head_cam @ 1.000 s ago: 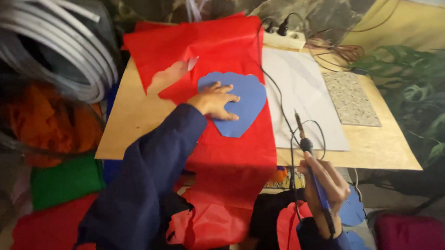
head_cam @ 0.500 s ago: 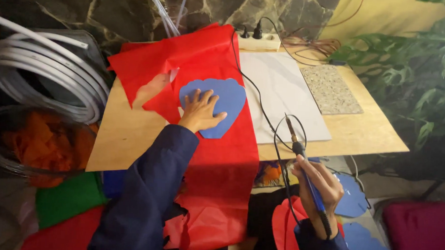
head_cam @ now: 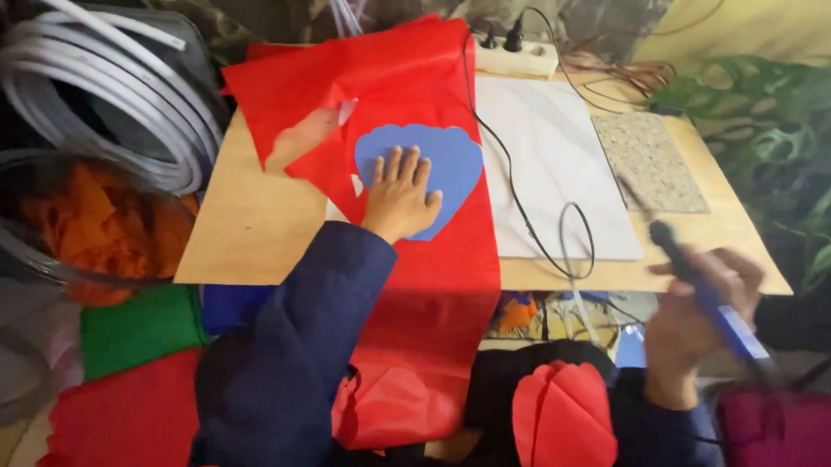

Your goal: Cutting specific shapes out of red fabric using a heat tool and a blue template.

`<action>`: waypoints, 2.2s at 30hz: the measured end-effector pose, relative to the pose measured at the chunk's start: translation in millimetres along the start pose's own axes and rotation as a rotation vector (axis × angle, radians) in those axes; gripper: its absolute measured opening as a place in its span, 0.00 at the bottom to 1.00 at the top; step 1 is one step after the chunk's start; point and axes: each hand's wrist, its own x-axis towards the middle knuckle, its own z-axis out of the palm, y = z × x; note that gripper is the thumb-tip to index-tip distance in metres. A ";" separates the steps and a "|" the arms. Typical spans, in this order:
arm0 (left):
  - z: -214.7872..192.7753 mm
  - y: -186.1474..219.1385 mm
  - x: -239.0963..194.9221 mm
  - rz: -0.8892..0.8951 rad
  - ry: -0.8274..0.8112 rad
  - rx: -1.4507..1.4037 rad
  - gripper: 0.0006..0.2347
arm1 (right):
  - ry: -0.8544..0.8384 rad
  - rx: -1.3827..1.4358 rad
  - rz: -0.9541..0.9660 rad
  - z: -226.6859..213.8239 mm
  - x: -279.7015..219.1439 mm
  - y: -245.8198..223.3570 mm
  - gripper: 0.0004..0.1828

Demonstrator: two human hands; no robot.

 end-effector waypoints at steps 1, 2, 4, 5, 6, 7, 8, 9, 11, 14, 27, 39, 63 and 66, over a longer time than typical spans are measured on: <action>-1.2 0.7 -0.3 -0.010 -0.015 0.003 0.25 | 0.054 0.123 -0.057 2.5 14.3 -2.0 0.12; -1.6 2.7 -1.1 -0.021 -0.033 0.002 0.25 | 0.104 0.245 -0.112 3.9 29.0 -4.1 0.23; 1.7 1.9 -1.1 -0.013 0.035 0.002 0.25 | 0.138 0.366 -0.043 11.6 43.9 -2.5 0.24; 4.2 1.5 -2.4 0.003 0.097 0.006 0.25 | 0.172 0.482 0.039 15.4 50.2 -1.9 0.27; 4.4 2.1 -4.1 -0.008 0.096 0.003 0.25 | 0.162 0.487 0.036 19.8 56.6 -0.3 0.27; 4.4 2.8 -5.5 -0.008 0.109 -0.003 0.25 | 0.172 0.558 0.168 24.4 63.2 1.4 0.26; 3.5 2.6 -4.3 -0.006 0.126 -0.006 0.25 | 0.186 0.627 0.300 30.1 70.4 3.2 0.24; 3.2 2.9 -4.8 -0.013 0.131 -0.006 0.25 | 0.182 0.632 0.295 39.7 79.0 -0.3 0.24; 2.3 3.8 -5.7 -0.004 0.176 0.021 0.24 | 0.149 0.593 0.432 58.2 96.3 -8.1 0.12; -0.6 3.3 -1.7 -0.017 0.094 0.003 0.25 | 0.015 0.600 0.326 90.8 111.5 -23.2 0.15; -14.5 -15.2 36.5 0.015 -0.356 -0.043 0.31 | -0.512 0.424 -0.005 239.0 98.3 -91.3 0.08; -42.6 -18.0 30.6 0.090 -0.323 -0.078 0.31 | -0.554 0.286 -0.302 299.2 84.0 -91.4 0.05; -34.5 -15.1 19.2 0.055 -0.094 -0.118 0.27 | -0.556 0.321 -0.349 312.7 70.0 -87.5 0.03; -28.6 -15.8 20.8 0.057 -0.107 -0.098 0.27 | -0.556 0.353 -0.350 312.8 69.0 -87.8 0.04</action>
